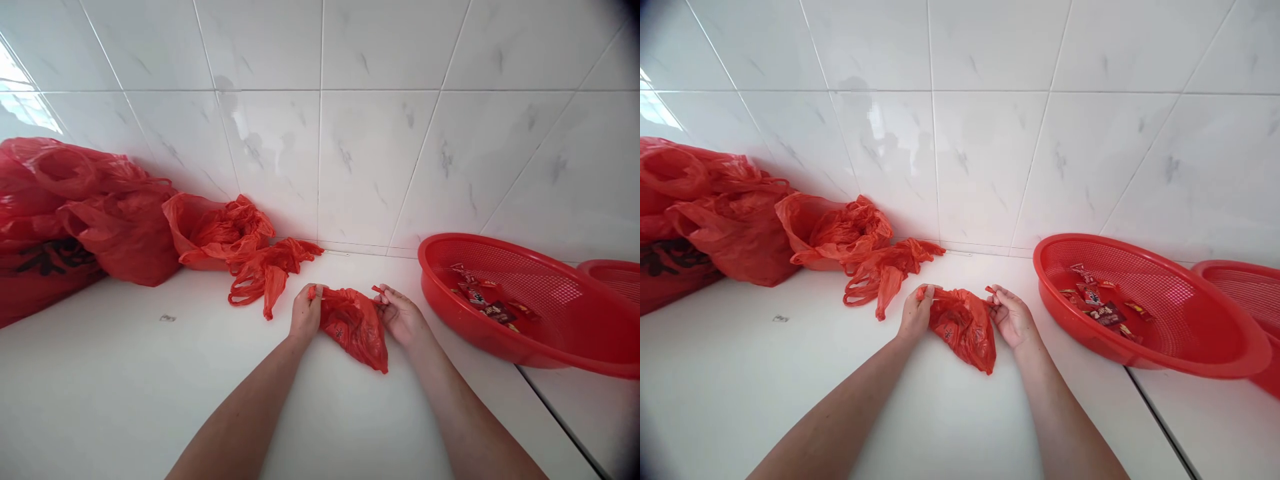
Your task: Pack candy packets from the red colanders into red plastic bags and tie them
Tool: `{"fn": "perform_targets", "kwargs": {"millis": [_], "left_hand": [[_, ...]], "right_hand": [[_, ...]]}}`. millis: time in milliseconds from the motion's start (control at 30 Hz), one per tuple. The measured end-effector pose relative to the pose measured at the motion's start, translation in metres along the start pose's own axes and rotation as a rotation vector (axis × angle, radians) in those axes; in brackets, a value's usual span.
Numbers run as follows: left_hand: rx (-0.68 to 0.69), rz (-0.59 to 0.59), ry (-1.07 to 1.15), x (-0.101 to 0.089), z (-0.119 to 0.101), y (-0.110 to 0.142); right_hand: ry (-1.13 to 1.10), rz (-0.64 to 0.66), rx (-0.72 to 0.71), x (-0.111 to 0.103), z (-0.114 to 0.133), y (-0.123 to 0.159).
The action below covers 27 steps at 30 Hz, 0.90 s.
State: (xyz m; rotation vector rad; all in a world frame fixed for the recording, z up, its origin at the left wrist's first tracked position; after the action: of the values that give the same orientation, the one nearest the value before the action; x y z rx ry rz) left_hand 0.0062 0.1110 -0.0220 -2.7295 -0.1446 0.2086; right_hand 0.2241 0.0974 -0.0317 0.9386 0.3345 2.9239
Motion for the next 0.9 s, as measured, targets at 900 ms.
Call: {"fn": "perform_targets", "kwargs": {"millis": [900], "left_hand": [[0.006, 0.195, -0.048, -0.002, -0.005, 0.001]], "right_hand": [[0.273, 0.358, 0.182, 0.01, 0.006, 0.017]]}}
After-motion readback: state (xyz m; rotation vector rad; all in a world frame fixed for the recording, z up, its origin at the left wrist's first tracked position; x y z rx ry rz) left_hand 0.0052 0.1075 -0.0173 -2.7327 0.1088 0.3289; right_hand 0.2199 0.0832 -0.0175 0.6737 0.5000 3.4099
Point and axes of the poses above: each hand's wrist, its own y-axis away from the middle knuckle, its own x-axis out of the palm, z = x × y, the point moved 4 cm from there along -y, towards the middle knuckle, and after that the axes turned 9 degrees about x, right-handed, at the moved point
